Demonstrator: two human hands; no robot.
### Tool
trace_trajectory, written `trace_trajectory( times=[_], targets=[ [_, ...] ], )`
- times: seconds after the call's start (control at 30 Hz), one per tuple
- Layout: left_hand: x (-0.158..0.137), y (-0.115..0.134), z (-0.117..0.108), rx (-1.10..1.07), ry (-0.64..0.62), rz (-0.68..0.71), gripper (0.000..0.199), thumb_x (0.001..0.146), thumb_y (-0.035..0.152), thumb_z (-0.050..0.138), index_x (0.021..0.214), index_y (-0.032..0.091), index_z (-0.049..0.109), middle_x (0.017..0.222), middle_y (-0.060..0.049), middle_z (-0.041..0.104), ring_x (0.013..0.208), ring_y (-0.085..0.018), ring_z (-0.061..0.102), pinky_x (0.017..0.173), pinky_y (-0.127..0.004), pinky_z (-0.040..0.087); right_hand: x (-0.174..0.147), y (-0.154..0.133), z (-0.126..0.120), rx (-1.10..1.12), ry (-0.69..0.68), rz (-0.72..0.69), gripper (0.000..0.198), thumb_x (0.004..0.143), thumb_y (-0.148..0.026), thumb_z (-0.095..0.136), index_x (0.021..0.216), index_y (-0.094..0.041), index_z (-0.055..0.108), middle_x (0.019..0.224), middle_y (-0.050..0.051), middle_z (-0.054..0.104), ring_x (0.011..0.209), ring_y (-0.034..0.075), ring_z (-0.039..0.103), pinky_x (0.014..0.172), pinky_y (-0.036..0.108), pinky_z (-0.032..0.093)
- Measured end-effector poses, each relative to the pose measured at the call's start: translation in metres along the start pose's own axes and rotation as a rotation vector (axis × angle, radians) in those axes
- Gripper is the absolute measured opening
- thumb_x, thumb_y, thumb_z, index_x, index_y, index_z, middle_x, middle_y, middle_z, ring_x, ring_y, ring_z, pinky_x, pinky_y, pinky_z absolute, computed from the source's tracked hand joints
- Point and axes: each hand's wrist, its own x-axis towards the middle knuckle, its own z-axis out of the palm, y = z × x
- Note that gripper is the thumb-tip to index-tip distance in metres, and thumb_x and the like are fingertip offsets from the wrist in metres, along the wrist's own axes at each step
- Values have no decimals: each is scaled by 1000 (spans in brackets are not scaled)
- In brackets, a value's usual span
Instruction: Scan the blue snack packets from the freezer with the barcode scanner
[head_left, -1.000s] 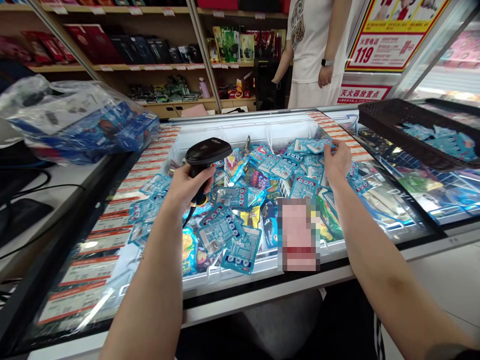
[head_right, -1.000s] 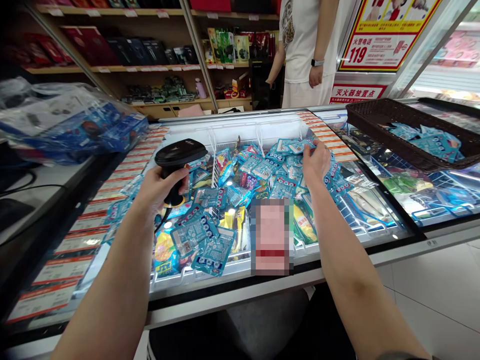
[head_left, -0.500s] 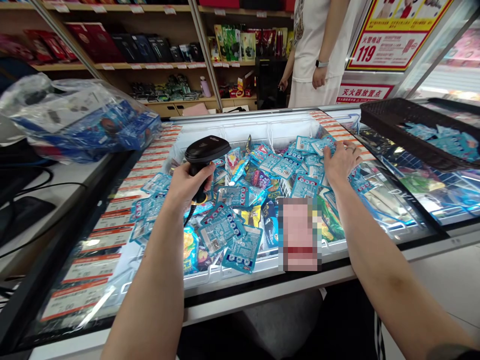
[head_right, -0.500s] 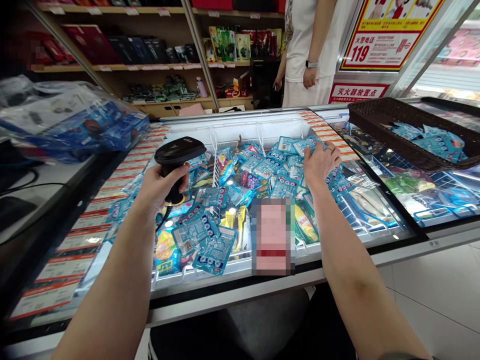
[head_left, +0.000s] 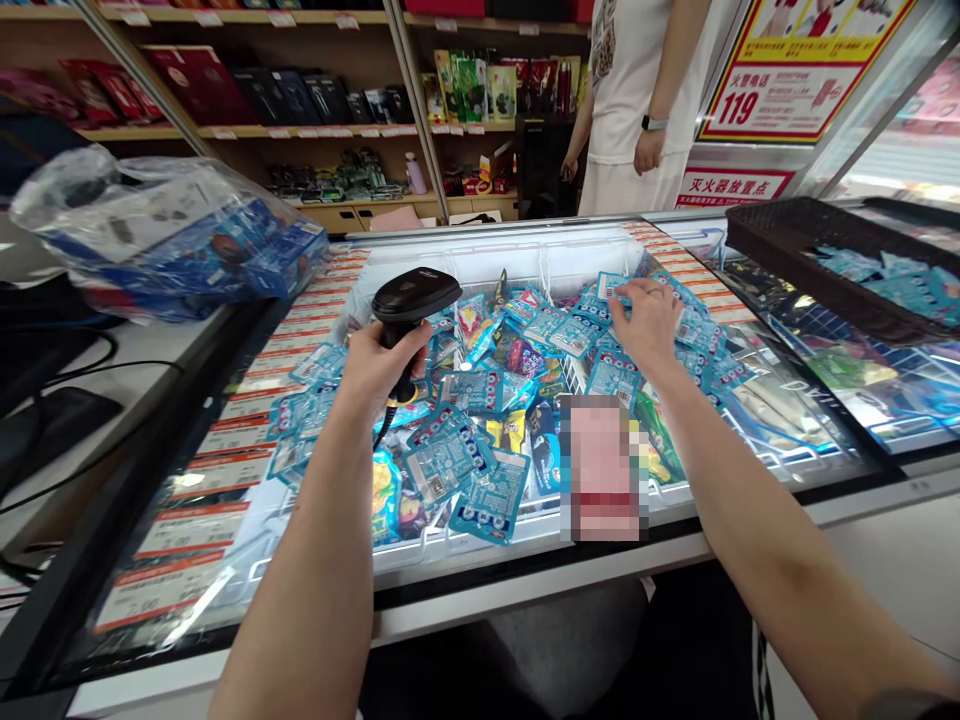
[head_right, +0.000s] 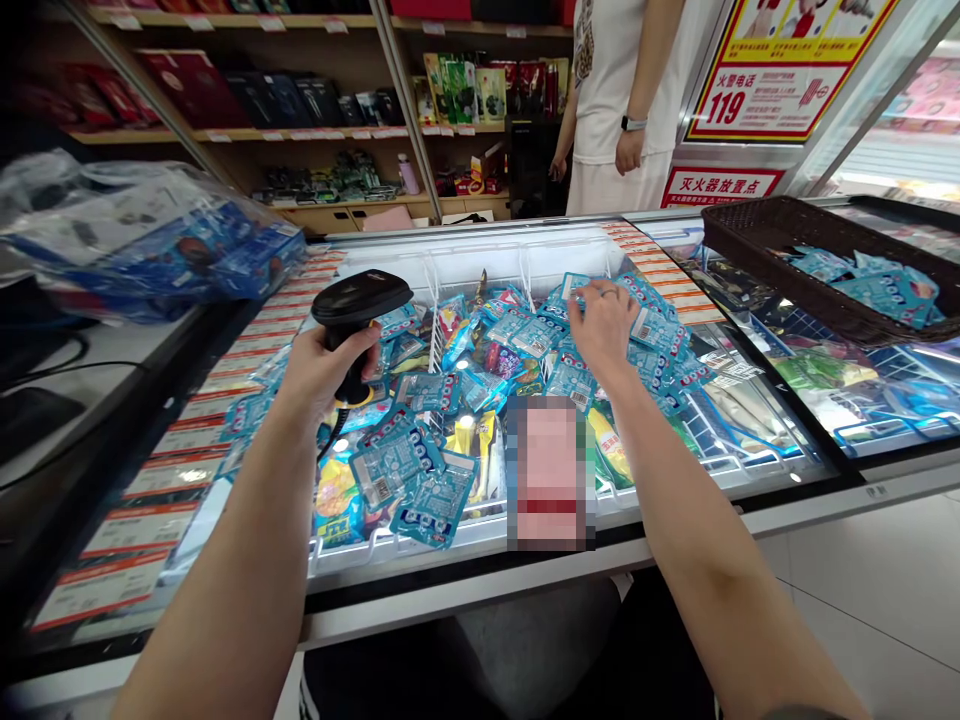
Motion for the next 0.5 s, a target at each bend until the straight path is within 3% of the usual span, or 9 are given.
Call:
trace_trajectory(
  times=[0.2,0.33,0.5],
  targets=[
    [0,1,-1,-35,-1,-10,22,73,36,66,76,17,54,57,1,54,42,-8,45,42,-23,35,-10,-40,13,334,-351,-330,29,94,-33,47,105,-19,71,111,9,70,103,26,60,94,41,43],
    [-1,3,-1,-35,-2,-27,22,73,36,65,78,18,55,56,1,54,42,-9,45,43,-23,36,-15,-69,16,371,-544,-490,27,94,-35,52,105,-20,72,110,7,71,105,27,61,97,42,42],
    [-1,4,-2,-19,-4,-26,21,73,36,65,76,18,55,55,0,54,42,-9,46,43,-24,36,-22,-102,15,341,-684,-582,45,89,-58,54,110,-23,72,115,9,67,113,30,54,96,45,41]
  ],
)
